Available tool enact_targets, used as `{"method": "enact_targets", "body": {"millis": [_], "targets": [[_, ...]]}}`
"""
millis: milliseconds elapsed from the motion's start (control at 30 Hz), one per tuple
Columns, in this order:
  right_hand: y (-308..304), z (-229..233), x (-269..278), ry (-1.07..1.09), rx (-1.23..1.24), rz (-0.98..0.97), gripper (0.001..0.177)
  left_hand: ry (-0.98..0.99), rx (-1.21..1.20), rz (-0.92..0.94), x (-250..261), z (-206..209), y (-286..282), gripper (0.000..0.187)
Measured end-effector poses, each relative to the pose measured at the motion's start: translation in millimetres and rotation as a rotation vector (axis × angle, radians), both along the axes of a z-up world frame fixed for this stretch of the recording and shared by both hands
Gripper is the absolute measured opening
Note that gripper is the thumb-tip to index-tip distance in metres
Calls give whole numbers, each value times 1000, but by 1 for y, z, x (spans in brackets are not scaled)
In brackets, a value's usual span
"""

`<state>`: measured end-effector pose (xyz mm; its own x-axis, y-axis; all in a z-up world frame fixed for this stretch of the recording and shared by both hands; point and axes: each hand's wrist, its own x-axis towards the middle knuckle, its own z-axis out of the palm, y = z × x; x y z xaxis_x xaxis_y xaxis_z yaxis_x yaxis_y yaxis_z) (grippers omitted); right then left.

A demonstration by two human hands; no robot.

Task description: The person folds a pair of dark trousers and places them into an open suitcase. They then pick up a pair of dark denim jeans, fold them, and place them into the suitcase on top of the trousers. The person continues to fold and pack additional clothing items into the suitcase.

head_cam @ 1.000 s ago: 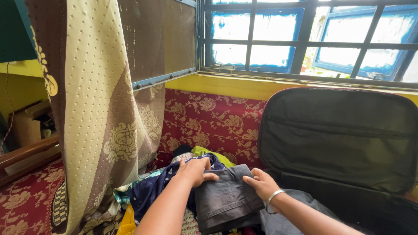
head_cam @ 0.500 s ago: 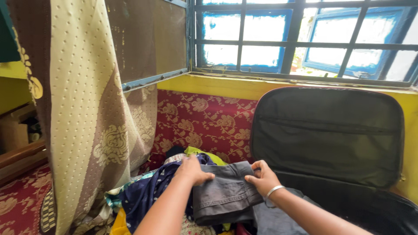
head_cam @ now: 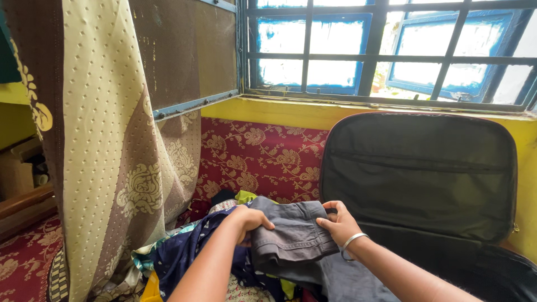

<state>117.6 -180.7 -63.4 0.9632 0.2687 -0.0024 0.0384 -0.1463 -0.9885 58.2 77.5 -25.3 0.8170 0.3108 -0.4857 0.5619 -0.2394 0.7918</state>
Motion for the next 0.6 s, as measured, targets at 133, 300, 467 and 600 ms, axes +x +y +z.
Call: {"method": "enact_targets", "body": {"millis": [133,300,467,600], "targets": [[1,-23,12,-125,-217,-14,53,-163,41,54,10,0,-2,63],[11,-67,17,-110,-416,-90,57,-255,35,94,-1,23,-16,56],[18,-111,24,-122,-606,-161,59,-273,87,112,-11,41,-47,52],[20,-113,28,-134,-572,-228,51,-292,269,195,-3,44,-57,57]]}}
